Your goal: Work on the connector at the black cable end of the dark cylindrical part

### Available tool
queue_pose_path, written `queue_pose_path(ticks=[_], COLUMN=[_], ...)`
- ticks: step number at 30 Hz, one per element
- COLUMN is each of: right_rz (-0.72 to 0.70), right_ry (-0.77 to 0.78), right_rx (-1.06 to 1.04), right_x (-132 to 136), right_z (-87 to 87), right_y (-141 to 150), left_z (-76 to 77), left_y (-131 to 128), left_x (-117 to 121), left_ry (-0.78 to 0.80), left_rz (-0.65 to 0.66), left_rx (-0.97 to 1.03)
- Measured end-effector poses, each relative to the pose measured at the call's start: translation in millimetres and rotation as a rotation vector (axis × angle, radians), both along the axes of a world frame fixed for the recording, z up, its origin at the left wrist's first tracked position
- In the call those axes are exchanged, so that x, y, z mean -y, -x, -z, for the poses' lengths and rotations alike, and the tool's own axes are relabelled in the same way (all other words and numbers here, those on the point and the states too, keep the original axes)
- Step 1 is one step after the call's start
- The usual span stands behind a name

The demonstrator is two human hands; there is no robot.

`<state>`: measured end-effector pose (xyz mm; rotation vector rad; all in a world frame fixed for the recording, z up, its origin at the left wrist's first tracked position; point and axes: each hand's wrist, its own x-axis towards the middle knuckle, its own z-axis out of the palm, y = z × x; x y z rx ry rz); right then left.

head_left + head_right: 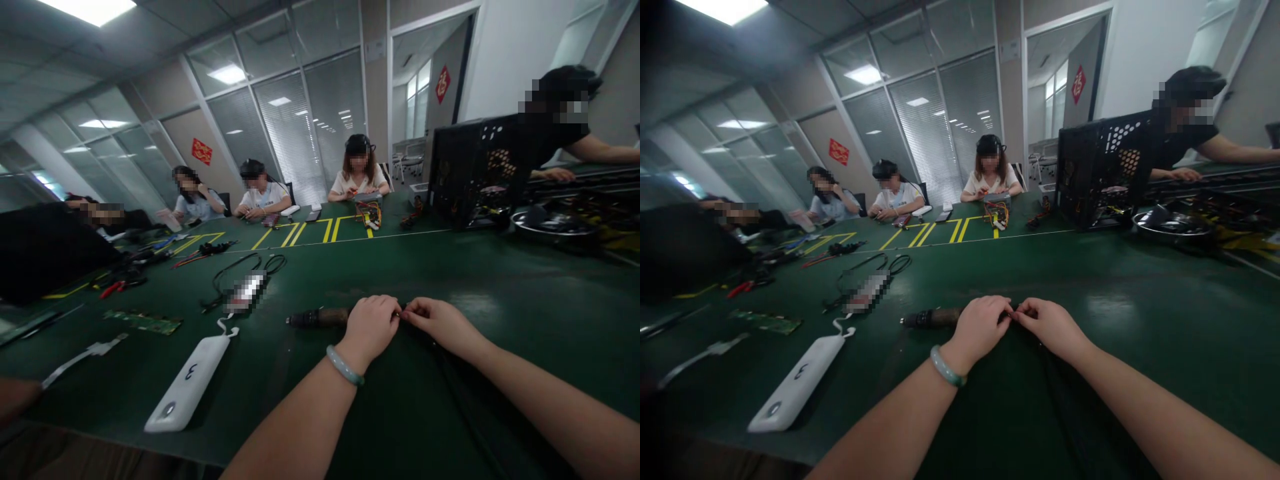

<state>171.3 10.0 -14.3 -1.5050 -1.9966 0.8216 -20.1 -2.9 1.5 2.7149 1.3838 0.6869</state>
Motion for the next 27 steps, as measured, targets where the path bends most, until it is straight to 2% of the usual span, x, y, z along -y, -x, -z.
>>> queue_pose_path(ticks=[10, 14, 19, 27], right_rz=[0.067, 0.034, -0.047, -0.072], right_ry=[-0.171, -0.268, -0.242, -0.210], right_rx=[0.091, 0.110, 0.139, 0.156], right_x=[5.8, 3.9, -6.9, -12.3], right_z=[0.6, -2.8, -2.3, -4.5], right_y=[9.2, 12.4, 15.1, 14.0], left_z=[-0.5, -3.9, -7.7, -18.0], left_y=[-2.0, -1.8, 0.8, 7.3], left_x=[5.8, 10.4, 14.5, 19.0], left_ry=[-0.055, -0.092, -0.134, -0.166], left_rz=[0.001, -0.014, -0.015, 0.069], left_rx=[-0.018, -0.016, -0.020, 0.009])
